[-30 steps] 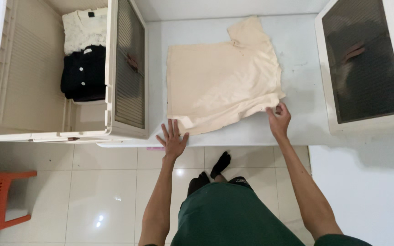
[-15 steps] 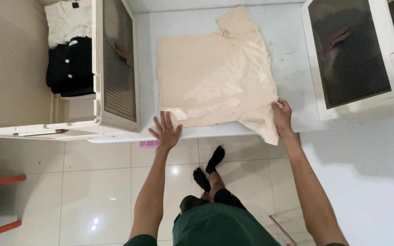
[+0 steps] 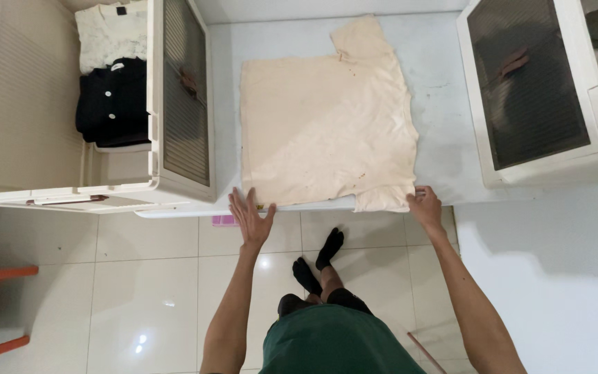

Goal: The person picks up a light-colored shirt from a surface, spreads it flat, and performs a series of folds to collapse it into a rectangular shape. The person then places the folded shirt into a storage bin on top of other folded garments.

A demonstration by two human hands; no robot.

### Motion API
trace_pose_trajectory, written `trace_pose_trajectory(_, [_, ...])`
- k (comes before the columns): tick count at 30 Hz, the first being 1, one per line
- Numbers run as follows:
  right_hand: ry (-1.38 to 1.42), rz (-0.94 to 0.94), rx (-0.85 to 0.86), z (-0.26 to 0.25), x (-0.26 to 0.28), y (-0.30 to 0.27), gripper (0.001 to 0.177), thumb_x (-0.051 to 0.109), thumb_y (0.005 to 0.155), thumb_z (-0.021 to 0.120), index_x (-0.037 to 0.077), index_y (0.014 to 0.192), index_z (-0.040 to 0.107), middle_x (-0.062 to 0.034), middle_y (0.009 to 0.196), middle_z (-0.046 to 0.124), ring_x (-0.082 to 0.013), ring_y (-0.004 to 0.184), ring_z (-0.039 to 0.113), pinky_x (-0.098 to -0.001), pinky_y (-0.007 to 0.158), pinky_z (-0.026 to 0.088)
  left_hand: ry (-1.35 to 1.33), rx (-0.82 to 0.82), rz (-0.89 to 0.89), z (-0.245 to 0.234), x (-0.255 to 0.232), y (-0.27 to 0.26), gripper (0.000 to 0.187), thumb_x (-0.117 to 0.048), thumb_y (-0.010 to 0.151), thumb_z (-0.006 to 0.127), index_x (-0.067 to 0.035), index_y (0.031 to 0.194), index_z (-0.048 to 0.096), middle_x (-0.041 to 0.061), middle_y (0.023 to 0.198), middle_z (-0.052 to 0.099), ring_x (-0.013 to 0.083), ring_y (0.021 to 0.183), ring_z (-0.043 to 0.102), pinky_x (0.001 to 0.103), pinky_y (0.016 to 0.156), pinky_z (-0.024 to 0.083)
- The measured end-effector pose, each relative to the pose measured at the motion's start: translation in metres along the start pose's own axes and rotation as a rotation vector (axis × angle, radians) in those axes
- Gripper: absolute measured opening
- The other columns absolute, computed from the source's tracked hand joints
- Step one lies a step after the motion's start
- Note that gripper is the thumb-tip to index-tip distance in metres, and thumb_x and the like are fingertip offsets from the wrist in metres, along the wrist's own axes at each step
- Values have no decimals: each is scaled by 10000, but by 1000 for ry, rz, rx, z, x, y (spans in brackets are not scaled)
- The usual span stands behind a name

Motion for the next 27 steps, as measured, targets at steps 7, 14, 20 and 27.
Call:
trace_pose_trajectory(7, [-280,-312,-131,0,63,17,558,326,944,646,62,1427,553,-167,1553,431,-407,1405,402,-582,1100,413,213,-3,85,-3,-46,24,670,-377,961,668,-89,1511,417,134,1725,121,393,1613,-13,685,1260,54])
trace_pose_trajectory(14, [-485,-259,129,35,68,66,669,418,966,526,67,1516,381,-115,1611,324,-415,1391,330,-728,968,353,277,301,79,52,-59,50,842,-528,968,534,-153,1632,179,61,1712,9,352,1556,-111,648,1211,-69])
trace_pose_trajectory(20, [-534,-245,32,23,66,60,639,462,995,545,42,1472,480,-216,1446,465,-452,1219,459,-643,940,408,291,257,76,53,-46,39,882,-471,925,575,-176,1650,168,37,1733,24,331,1587,-85,610,1237,-92])
trace_pose_trajectory(27, [-482,-361,-30,14,77,72,558,448,1022,506,86,1444,538,-157,1523,449,-435,1361,403,-629,1093,338,350,368,-89,39,-72,42,1025,-434,799,664,-177,1648,149,25,1736,8,379,1573,-119,714,1150,-138])
Point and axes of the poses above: each hand's wrist, its own y-axis towards the middle knuckle, its own z-axis out of the palm, x = y × z, the point moved 10 cm from there along y, towards the middle knuckle
